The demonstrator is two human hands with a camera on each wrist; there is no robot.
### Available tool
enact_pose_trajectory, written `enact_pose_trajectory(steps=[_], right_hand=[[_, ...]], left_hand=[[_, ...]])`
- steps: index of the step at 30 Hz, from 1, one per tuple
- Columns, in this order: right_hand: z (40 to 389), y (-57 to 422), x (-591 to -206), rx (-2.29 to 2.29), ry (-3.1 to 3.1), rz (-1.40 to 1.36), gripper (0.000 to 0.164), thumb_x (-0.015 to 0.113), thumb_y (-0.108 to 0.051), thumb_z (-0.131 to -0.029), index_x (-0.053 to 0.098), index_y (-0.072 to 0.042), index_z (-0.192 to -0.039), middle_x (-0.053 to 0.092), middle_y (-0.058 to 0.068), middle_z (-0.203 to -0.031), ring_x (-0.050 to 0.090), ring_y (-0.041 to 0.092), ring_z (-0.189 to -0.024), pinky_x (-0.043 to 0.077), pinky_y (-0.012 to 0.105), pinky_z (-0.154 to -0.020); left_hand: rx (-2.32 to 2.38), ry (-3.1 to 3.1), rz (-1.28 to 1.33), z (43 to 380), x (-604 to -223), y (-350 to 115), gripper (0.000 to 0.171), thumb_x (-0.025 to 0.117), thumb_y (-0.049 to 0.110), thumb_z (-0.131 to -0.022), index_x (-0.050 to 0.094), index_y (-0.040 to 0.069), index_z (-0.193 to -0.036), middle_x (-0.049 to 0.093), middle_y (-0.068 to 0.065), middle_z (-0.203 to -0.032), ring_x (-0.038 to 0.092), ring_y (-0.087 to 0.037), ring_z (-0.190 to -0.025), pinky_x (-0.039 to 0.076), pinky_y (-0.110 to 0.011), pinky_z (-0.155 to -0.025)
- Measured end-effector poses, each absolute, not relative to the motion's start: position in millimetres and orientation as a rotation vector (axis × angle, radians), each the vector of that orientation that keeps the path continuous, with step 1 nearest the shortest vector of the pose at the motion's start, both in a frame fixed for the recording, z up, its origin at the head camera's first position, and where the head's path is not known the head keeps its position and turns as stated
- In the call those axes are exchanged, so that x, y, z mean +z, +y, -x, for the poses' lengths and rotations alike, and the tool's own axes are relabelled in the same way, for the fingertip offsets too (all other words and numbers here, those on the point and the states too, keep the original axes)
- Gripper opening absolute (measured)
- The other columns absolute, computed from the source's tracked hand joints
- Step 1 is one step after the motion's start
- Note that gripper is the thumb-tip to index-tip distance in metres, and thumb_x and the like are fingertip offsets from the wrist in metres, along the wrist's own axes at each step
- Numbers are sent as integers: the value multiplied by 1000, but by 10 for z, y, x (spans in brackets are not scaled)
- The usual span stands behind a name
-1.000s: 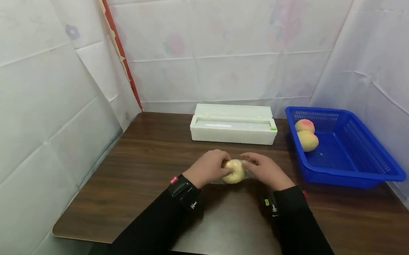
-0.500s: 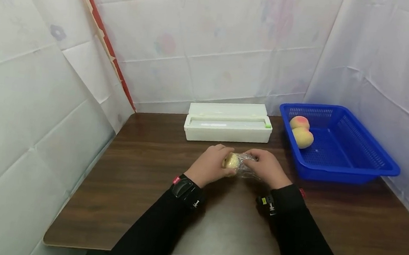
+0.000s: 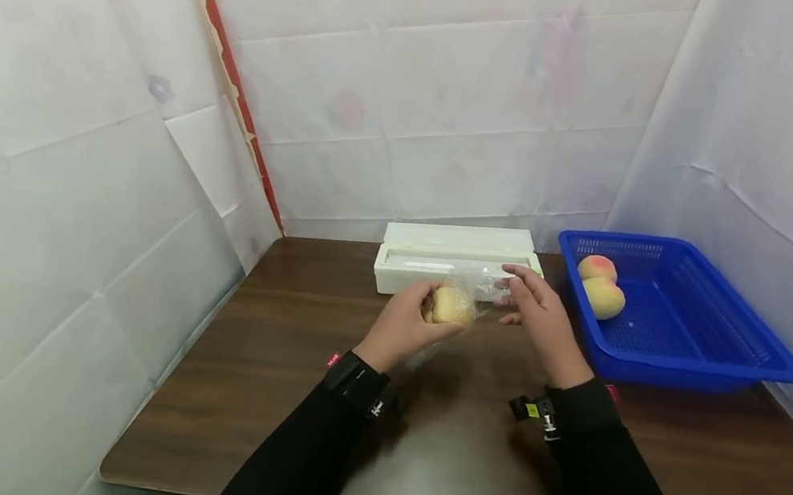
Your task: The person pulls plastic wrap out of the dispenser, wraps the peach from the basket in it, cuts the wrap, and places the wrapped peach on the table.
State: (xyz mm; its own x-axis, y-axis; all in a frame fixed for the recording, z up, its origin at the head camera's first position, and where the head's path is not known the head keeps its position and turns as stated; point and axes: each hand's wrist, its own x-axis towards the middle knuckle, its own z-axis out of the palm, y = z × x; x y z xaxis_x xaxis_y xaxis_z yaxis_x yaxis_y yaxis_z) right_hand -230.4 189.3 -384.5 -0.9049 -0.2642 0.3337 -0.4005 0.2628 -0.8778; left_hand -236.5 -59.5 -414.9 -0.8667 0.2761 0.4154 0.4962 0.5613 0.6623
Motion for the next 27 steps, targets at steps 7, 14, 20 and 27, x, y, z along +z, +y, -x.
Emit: enact_pose_trajectory(steps=[7, 14, 20, 27], right_hand=[[2328, 1830, -3296, 1442, -2586, -841, 84, 70, -40, -104, 20, -33, -170, 32, 14, -172, 46, 41, -150, 52, 56, -110], [2396, 1665, -3158, 1396, -2427, -852, 65, 77, -31, -100, 50, -22, -158, 46, 12, -159, 53, 35, -140, 58, 54, -101], [2288, 1633, -3135, 1362, -2341, -803, 43, 73, -33, -102, 67, -17, -142, 64, 10, -139, 65, 27, -122, 59, 48, -95], [2302, 1684, -3101, 1321, -2354, -814, 44, 74, -32, -102, 65, -14, -142, 63, 11, -142, 63, 29, -124, 55, 52, -101]], left_hand=[[-1346, -2438, 734, 2503, -3737, -591, 68, 84, 45, -91, 54, 24, -148, 65, 3, -126, 64, -20, -106, 58, -32, -82], [-1302, -2438, 821, 2546, -3477, -596, 73, 82, 41, -93, 48, 22, -155, 61, 3, -133, 63, -19, -108, 60, -35, -83], [-1281, -2411, 928, 2522, -3489, -639, 70, 87, 30, -90, 52, 21, -150, 62, 6, -132, 64, -13, -108, 63, -32, -82], [-1159, -2401, 997, 2594, -3478, -556, 69, 88, 26, -90, 53, 20, -150, 63, 2, -135, 60, -13, -117, 59, -32, -91]])
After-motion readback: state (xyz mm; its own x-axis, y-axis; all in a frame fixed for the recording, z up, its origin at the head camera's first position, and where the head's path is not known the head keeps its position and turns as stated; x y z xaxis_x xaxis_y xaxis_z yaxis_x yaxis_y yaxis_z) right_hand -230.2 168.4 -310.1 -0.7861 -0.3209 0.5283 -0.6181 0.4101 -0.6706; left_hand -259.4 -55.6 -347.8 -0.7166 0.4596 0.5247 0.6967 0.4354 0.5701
